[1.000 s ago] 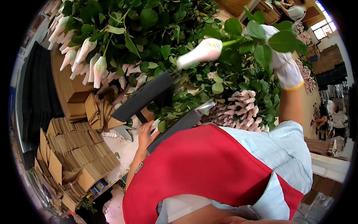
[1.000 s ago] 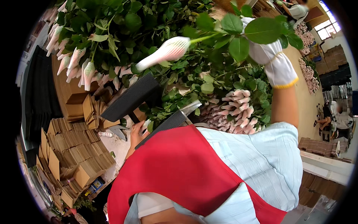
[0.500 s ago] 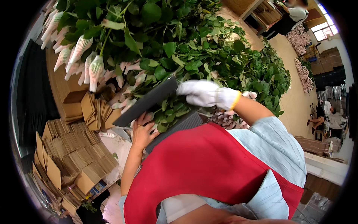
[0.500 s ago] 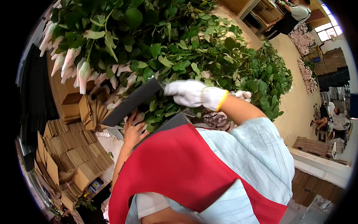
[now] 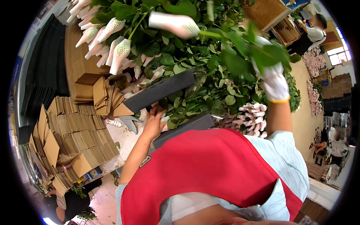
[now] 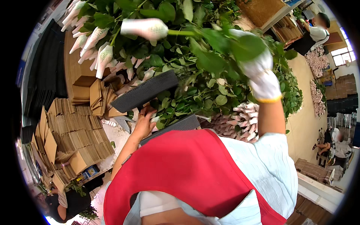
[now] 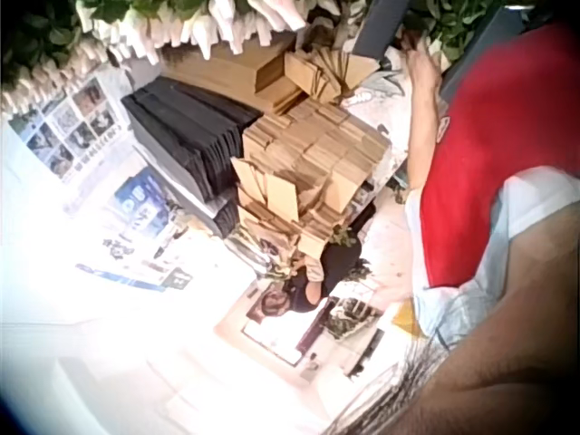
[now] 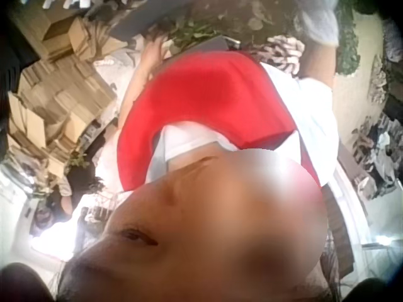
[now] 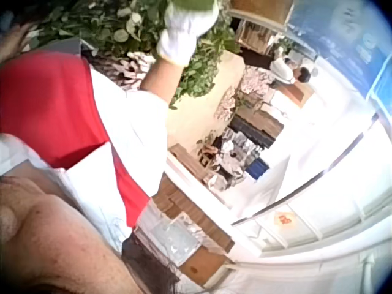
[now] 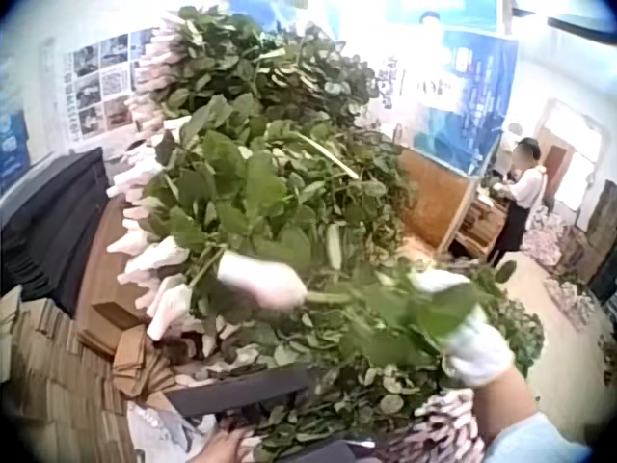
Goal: The person places roses into a gray cardboard holder, adds more stems one by one, and folds the cardboard sides over the stems.
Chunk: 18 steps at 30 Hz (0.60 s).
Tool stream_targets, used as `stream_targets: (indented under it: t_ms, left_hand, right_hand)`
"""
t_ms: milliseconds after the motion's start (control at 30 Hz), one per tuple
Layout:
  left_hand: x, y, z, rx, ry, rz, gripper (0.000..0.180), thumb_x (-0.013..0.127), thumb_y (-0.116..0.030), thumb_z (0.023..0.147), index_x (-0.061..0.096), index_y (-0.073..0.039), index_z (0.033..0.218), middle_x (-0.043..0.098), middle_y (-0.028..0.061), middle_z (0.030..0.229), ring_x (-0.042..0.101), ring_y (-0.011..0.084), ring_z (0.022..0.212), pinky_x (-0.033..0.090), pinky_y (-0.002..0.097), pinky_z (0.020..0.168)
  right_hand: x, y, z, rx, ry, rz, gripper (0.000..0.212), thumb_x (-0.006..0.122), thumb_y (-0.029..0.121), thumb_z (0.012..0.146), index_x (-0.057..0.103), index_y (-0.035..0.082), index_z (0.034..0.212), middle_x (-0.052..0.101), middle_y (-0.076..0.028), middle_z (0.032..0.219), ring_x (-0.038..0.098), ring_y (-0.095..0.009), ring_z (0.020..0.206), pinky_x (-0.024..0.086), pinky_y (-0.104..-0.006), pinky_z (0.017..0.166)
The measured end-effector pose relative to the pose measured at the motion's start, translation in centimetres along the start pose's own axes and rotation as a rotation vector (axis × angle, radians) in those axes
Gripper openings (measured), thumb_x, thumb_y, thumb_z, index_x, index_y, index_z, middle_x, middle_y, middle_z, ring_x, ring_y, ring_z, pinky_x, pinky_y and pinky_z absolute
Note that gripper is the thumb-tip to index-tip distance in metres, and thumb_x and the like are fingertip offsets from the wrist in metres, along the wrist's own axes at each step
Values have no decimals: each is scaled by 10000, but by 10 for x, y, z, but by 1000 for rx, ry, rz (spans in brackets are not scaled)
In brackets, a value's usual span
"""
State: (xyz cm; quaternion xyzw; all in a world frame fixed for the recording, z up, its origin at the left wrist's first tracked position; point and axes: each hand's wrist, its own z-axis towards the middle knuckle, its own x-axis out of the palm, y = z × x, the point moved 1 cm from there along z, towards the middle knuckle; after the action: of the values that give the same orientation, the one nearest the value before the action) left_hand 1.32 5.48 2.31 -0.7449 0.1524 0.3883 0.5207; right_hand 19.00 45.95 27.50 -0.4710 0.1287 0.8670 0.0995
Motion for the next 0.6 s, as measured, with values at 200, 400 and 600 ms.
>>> stream_targets:
  t_ms: [200, 400, 600]
  left_hand:
    - [11, 28, 2, -26, 95, 37, 633, 802, -252, 879, 560, -100, 1443, 602, 210, 1407, 526, 440, 1328, 443, 494, 1127]
    - [29, 62, -1, -67, 74, -170, 641, 797, -174, 873, 555, -83, 1459, 608, 198, 1391, 665, 392, 1134, 508, 510, 1006]
    - [13, 36, -1, -116, 155, 121, 695, 803, -310, 853, 550, -83, 1459, 568, 163, 1468, 571, 406, 1297, 461, 516, 1095]
  right_hand:
    - [31, 50, -68, -421, 401, 328, 177, 701, 163, 966, 740, 62, 1106, 729, -47, 857, 698, -199, 750, 553, -338, 649]
    - [179, 88, -90, 92, 964, -103, 214, 768, 166, 727, 732, 191, 936, 753, -69, 873, 747, -306, 808, 595, -428, 679]
    - [100, 18, -13, 93, 207, -110, 164, 696, 247, 886, 709, 146, 756, 732, -79, 781, 753, -322, 756, 586, -473, 625]
